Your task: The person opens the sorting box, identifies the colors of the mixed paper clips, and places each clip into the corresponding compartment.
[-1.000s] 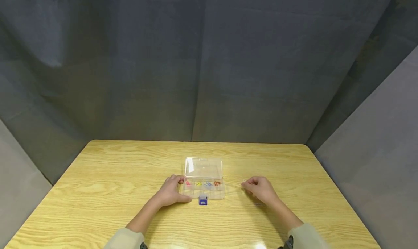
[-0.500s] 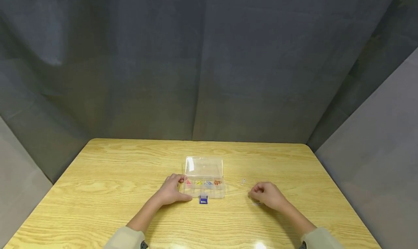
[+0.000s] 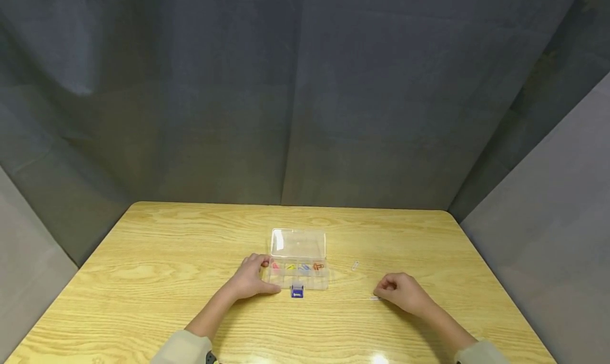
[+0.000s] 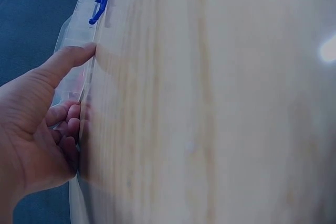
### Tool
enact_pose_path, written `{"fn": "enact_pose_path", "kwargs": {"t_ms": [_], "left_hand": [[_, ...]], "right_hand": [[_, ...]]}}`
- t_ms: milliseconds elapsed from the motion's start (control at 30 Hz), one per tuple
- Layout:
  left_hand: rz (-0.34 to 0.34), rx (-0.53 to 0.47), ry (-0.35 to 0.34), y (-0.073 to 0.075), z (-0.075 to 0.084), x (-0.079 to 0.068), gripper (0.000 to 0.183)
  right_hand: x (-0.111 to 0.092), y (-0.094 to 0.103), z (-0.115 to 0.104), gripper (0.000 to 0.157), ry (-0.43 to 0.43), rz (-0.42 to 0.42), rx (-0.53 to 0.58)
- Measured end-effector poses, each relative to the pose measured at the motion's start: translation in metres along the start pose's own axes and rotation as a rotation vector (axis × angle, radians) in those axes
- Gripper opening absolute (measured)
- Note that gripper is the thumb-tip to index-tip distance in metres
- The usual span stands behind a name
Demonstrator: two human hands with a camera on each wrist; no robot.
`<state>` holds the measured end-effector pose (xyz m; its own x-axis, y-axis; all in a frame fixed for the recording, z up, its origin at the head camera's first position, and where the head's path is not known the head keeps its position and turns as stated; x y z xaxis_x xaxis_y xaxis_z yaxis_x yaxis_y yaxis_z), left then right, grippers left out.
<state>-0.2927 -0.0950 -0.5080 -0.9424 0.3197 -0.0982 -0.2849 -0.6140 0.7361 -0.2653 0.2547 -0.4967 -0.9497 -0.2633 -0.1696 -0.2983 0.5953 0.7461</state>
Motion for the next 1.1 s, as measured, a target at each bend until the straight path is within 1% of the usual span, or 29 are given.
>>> {"fn": "enact_pose_path", "kwargs": {"t_ms": [233, 567, 700, 833, 1000, 1100], "left_hand": [[-0.002, -0.004, 0.008, 0.0, -0.001, -0.001, 0.077], [-0.005, -0.006, 0.001, -0.001, -0.001, 0.0, 0.078], [-0.008, -0.019, -0.001, -0.001, -0.001, 0.0, 0.077], [-0.006, -0.023, 0.003, 0.0, 0.0, -0.001, 0.077], [-0.002, -0.012, 0.003, 0.001, 0.001, 0.0, 0.079], [0.003, -0.006, 0.003, 0.001, 0.0, 0.0, 0.079]], "right_hand": [[-0.003, 0.0, 0.0, 0.02, 0.032, -0.088, 0.033], [-0.001, -0.001, -0.001, 0.016, 0.084, -0.109, 0.026], [-0.002, -0.003, -0.002, 0.019, 0.083, -0.13, 0.062], [-0.001, -0.005, -0.002, 0.022, 0.061, -0.14, 0.115], [0.004, -0.009, -0.007, 0.024, 0.032, -0.132, 0.185], [0.008, -0.012, -0.014, 0.024, 0.035, -0.125, 0.192]]}}
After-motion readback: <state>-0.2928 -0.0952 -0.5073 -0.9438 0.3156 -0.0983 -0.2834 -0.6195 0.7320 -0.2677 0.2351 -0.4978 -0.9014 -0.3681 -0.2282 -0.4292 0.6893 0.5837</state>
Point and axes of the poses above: each hand's wrist, its own x-axis towards the middle knuckle, its own y-axis out of the back of the hand, z = x × y, the point moved 6 cm from there along x, towards the middle knuckle, and after that the axes turned 4 degrees about -z, right-handed, at the moved point
